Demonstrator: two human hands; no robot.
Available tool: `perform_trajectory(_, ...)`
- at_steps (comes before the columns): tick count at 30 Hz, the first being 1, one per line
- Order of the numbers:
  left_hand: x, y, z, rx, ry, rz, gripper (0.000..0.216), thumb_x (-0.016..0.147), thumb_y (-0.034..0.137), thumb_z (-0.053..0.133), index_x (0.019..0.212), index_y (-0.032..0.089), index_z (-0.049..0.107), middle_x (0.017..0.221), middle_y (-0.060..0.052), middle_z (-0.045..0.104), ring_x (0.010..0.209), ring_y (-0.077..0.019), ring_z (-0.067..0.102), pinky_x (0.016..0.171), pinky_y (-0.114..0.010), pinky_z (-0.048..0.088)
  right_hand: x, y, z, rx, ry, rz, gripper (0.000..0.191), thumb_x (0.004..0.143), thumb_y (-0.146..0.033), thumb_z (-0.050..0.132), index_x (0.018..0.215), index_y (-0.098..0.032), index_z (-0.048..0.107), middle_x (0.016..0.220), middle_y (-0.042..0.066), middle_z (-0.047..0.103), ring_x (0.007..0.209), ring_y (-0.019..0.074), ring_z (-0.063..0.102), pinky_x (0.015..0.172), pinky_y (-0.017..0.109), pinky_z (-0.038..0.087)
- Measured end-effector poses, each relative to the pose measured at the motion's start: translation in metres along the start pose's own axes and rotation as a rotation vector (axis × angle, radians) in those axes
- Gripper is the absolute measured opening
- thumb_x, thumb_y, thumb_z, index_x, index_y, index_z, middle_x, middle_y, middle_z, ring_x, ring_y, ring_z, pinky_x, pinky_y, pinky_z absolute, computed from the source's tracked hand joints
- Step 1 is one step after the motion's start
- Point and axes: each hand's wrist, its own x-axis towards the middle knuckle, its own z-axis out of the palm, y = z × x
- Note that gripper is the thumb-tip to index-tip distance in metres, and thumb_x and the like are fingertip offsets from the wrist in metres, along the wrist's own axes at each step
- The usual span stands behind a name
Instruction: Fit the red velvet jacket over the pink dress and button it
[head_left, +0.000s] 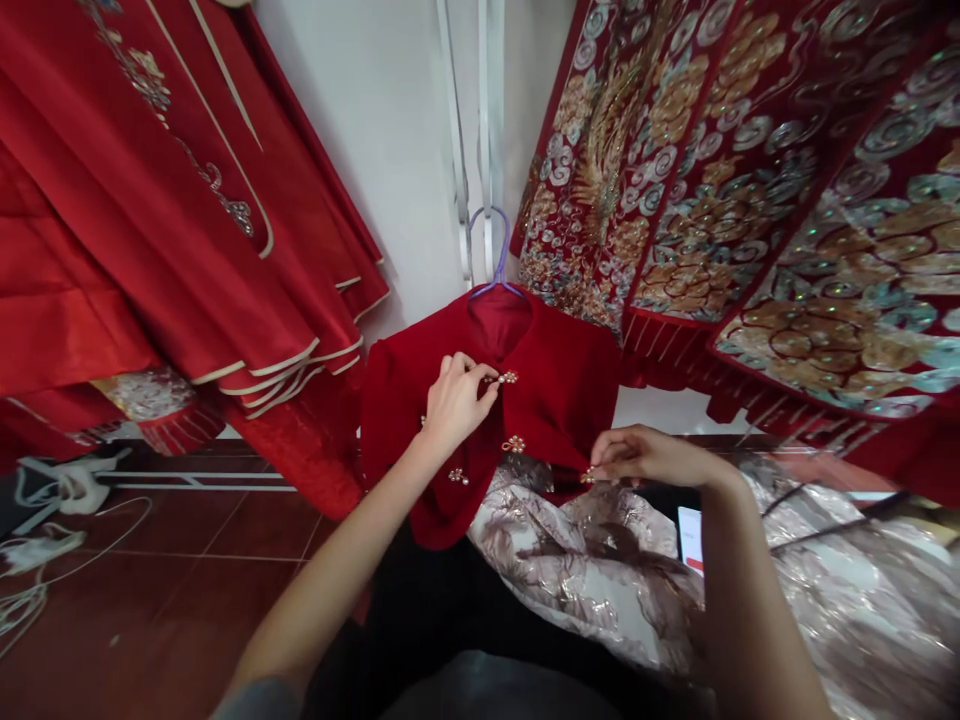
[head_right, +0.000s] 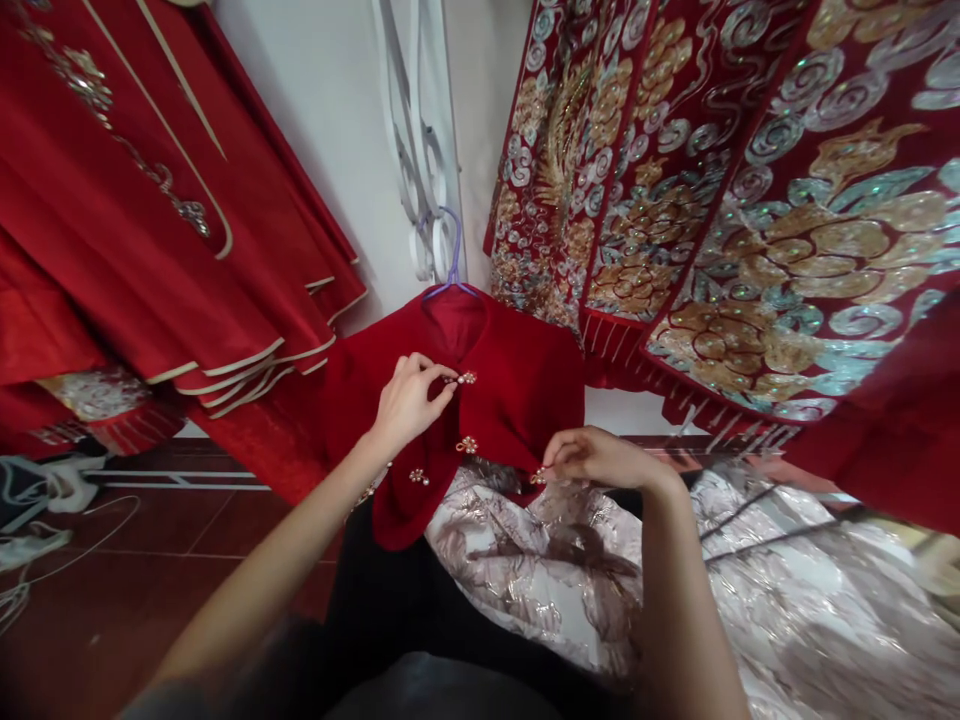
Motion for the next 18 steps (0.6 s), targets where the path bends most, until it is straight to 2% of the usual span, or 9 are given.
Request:
perform_trajectory(2, 0.012, -0.001, -0.002, 0.180, -0.064, 0.121, 0.019, 0.086, 0.034, 0.058, 0.094, 0.021, 0.069, 0.094, -0.010, 0.054, 0.097, -0.0265, 0.049, 0.073, -0.034, 0.047, -0.005, 0.004, -0.005, 0.007, -0.015, 0.023, 0.032, 0.072, -0.047, 0.070, 0.084, -0.018, 0.062, 0.080, 0.004, 0.069, 0.066, 0.0125, 0.058, 0.056, 0.023, 0.040)
perform_trajectory(4, 0.021, -0.002, -0.003, 0.255, -0.109, 0.226, 0.019, 0.087, 0.032, 0.056, 0.092, 0.018, 0.068, 0.094, -0.011, 0.053, 0.097, -0.0268, 0.048, 0.081, -0.039, 0.044, -0.007, 0.006, -0.006, 0.013, -0.029, 0.033, 0.032, 0.072, -0.046, 0.071, 0.084, -0.018, 0.062, 0.083, 0.005, 0.069, 0.070, 0.0143, 0.061, 0.061, 0.025, 0.042)
perform_trajectory(9, 0.035, -0.010, -0.005, 0.170, -0.203, 0.510, 0.012, 0.085, 0.024, 0.053, 0.087, 0.018, 0.064, 0.093, -0.008, 0.058, 0.097, -0.0239, 0.051, 0.104, -0.053, 0.027, -0.004, 0.003, -0.002, 0.042, -0.042, 0.006, 0.028, 0.073, -0.042, 0.070, 0.086, -0.018, 0.064, 0.083, 0.004, 0.070, 0.073, 0.0149, 0.062, 0.066, 0.027, 0.045)
perform_trajectory(11, 0.039, -0.014, -0.005, 0.117, -0.253, 0.527, 0.013, 0.084, 0.022, 0.051, 0.086, 0.020, 0.063, 0.087, -0.006, 0.059, 0.094, -0.0224, 0.053, 0.109, -0.054, 0.022, -0.001, 0.001, 0.000, 0.040, 0.011, -0.023, 0.032, 0.074, -0.042, 0.069, 0.096, -0.018, 0.065, 0.087, 0.006, 0.070, 0.076, 0.0157, 0.063, 0.070, 0.029, 0.047)
perform_trajectory(14, 0.043, -0.017, -0.003, 0.088, -0.302, 0.474, 0.013, 0.082, 0.022, 0.049, 0.087, 0.022, 0.061, 0.082, -0.005, 0.059, 0.095, -0.0231, 0.053, 0.111, -0.054, 0.021, 0.002, -0.001, 0.003, 0.025, 0.117, -0.069, 0.041, 0.077, -0.043, 0.066, 0.109, -0.018, 0.062, 0.093, 0.007, 0.069, 0.085, 0.0176, 0.063, 0.076, 0.031, 0.049)
perform_trajectory(18, 0.046, -0.019, 0.001, 0.038, -0.348, 0.463, 0.014, 0.083, 0.020, 0.048, 0.088, 0.023, 0.061, 0.079, -0.005, 0.059, 0.093, -0.0227, 0.055, 0.110, -0.050, 0.026, 0.006, -0.011, 0.010, -0.011, 0.161, -0.111, 0.040, 0.080, -0.046, 0.063, 0.110, -0.018, 0.061, 0.100, 0.009, 0.068, 0.095, 0.0203, 0.063, 0.085, 0.036, 0.050)
